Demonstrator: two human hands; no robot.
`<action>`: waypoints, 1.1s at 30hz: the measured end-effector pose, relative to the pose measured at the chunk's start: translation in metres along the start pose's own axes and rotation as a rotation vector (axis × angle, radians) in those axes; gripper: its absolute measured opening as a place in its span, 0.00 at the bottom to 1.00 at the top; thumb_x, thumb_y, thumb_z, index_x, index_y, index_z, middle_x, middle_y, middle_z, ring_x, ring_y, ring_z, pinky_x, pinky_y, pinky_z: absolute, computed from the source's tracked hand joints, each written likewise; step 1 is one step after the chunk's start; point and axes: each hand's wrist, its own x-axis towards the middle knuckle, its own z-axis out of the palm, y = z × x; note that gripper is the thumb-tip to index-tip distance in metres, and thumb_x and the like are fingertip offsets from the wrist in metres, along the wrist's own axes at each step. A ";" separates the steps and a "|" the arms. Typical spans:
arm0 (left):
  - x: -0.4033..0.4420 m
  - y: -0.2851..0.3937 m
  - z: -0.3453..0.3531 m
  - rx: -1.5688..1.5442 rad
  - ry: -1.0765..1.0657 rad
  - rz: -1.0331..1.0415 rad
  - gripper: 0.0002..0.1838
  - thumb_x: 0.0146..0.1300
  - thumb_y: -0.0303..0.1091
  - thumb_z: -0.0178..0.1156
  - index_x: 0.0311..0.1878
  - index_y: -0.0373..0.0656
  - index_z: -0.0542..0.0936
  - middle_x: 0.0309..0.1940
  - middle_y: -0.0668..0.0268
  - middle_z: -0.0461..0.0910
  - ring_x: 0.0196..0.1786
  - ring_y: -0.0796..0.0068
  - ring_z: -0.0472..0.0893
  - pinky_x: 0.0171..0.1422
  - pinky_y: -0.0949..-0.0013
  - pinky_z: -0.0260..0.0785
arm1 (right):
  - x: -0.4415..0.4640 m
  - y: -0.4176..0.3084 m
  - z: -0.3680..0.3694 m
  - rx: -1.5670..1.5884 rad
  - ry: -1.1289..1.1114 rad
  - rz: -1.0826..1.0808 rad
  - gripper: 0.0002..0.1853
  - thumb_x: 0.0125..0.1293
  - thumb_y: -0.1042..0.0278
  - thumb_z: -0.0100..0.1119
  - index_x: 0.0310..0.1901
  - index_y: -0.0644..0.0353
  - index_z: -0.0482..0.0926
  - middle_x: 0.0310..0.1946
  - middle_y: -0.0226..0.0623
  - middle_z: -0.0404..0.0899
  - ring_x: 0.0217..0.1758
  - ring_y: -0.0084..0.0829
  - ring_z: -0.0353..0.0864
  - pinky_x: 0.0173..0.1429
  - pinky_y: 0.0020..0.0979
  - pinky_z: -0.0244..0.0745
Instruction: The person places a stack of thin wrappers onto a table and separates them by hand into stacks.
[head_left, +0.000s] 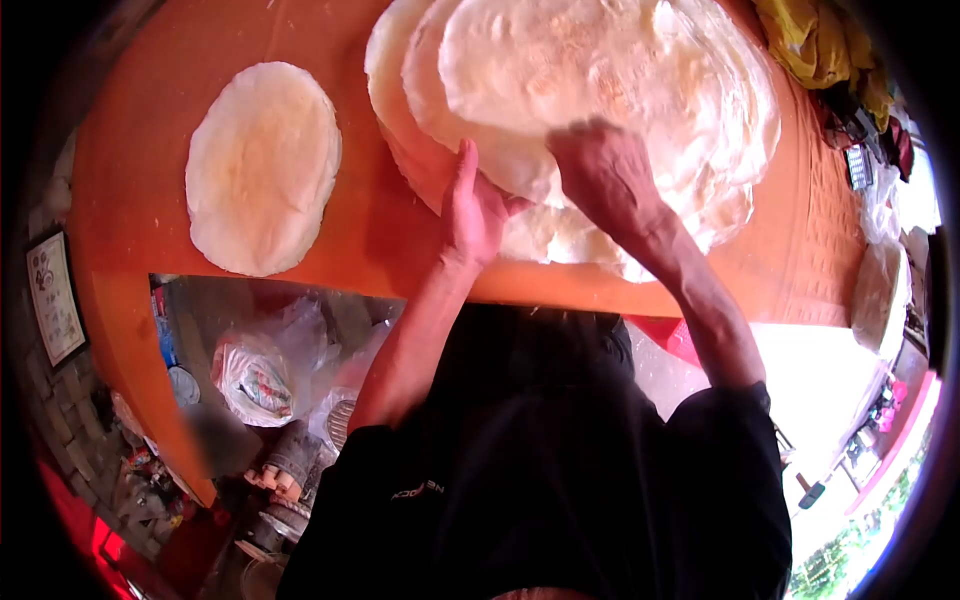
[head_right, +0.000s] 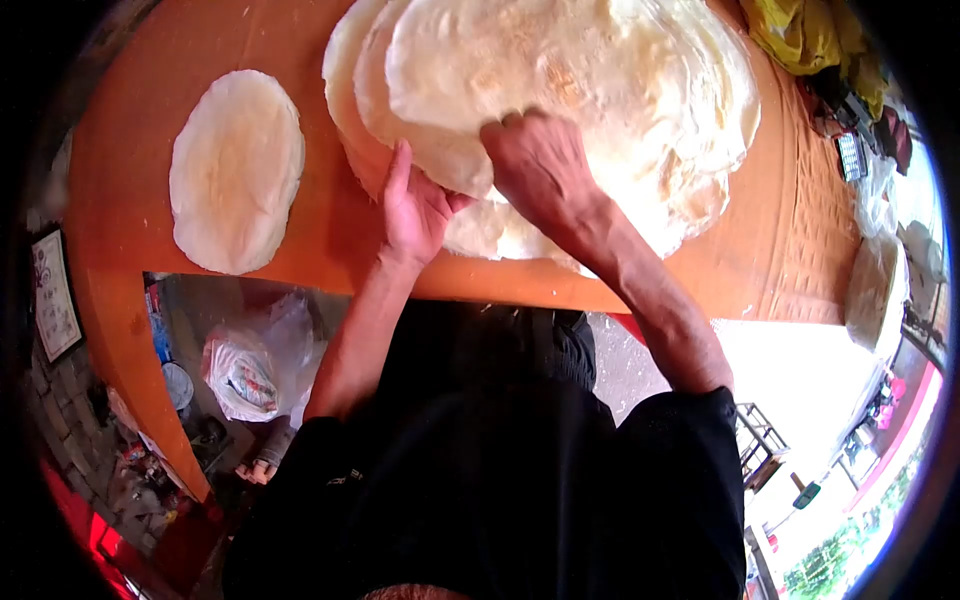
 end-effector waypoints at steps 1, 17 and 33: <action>-0.001 -0.001 0.004 -0.014 -0.014 0.036 0.36 0.66 0.64 0.45 0.63 0.43 0.66 0.58 0.62 0.74 0.55 0.65 0.77 0.57 0.58 0.71 | 0.011 -0.008 -0.011 0.003 0.023 -0.002 0.02 0.53 0.78 0.52 0.26 0.62 0.74 0.23 0.41 0.77 0.32 0.42 0.79 0.33 0.41 0.75; 0.001 0.010 -0.007 -0.125 -0.008 -0.015 0.31 0.68 0.60 0.45 0.57 0.42 0.72 0.45 0.62 0.80 0.50 0.64 0.79 0.52 0.59 0.73 | -0.014 -0.031 0.040 0.077 0.247 -0.141 0.19 0.50 0.74 0.63 0.46 0.63 0.77 0.46 0.46 0.79 0.52 0.45 0.79 0.55 0.40 0.75; -0.062 0.009 -0.071 0.263 0.219 -0.069 0.09 0.69 0.34 0.55 0.46 0.40 0.74 0.38 0.61 0.81 0.41 0.70 0.82 0.46 0.70 0.76 | -0.032 -0.004 0.026 -0.085 -0.156 0.039 0.04 0.51 0.76 0.52 0.28 0.59 0.77 0.24 0.43 0.79 0.34 0.44 0.81 0.37 0.44 0.76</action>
